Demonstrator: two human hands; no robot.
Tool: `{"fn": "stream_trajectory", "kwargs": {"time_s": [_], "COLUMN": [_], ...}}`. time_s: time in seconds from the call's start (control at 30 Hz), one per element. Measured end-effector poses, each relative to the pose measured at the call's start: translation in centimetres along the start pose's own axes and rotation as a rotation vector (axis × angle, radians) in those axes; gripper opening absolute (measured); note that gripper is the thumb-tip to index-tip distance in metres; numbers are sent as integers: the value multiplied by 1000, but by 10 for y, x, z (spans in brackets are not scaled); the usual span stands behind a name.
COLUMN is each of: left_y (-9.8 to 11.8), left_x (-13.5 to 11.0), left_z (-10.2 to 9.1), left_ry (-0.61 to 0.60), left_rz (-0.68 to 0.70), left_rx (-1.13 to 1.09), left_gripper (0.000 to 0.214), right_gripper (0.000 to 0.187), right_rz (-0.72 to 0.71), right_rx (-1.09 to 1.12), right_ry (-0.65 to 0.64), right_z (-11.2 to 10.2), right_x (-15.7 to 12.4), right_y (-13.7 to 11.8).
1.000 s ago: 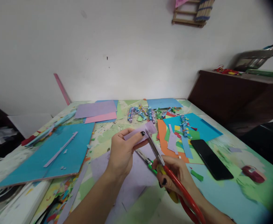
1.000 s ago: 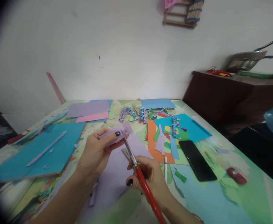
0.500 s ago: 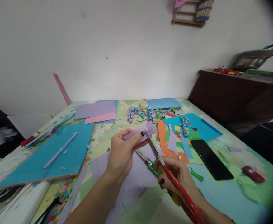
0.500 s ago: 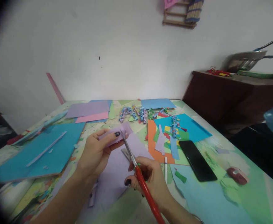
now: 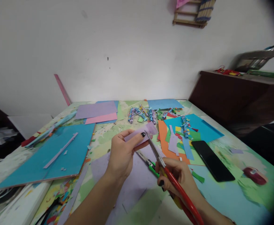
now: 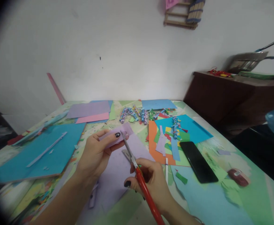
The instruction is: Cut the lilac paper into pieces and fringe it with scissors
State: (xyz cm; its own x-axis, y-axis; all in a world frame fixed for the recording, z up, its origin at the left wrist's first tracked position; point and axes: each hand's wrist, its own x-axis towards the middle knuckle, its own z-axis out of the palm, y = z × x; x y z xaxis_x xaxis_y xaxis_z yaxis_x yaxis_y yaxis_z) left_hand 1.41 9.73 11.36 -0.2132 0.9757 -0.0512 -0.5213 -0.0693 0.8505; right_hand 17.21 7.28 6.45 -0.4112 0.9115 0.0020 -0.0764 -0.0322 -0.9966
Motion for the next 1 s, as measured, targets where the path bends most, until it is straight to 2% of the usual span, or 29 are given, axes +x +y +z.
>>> {"fn": "stream_trajectory", "kwargs": {"time_s": [0.3, 1.0], "left_y": [-1, -1], "left_x": [0, 0], "left_z": [0, 0], "left_ry": [9, 5], "left_rz": [-1, -3], "left_rx": [4, -6], "left_gripper": [16, 12], "right_gripper": [54, 47], "right_rz": [-39, -36], "right_rx": [2, -7], "right_ry": [-75, -67], "right_z": [-3, -4], "right_x": [0, 1], "right_y": [1, 2]}}
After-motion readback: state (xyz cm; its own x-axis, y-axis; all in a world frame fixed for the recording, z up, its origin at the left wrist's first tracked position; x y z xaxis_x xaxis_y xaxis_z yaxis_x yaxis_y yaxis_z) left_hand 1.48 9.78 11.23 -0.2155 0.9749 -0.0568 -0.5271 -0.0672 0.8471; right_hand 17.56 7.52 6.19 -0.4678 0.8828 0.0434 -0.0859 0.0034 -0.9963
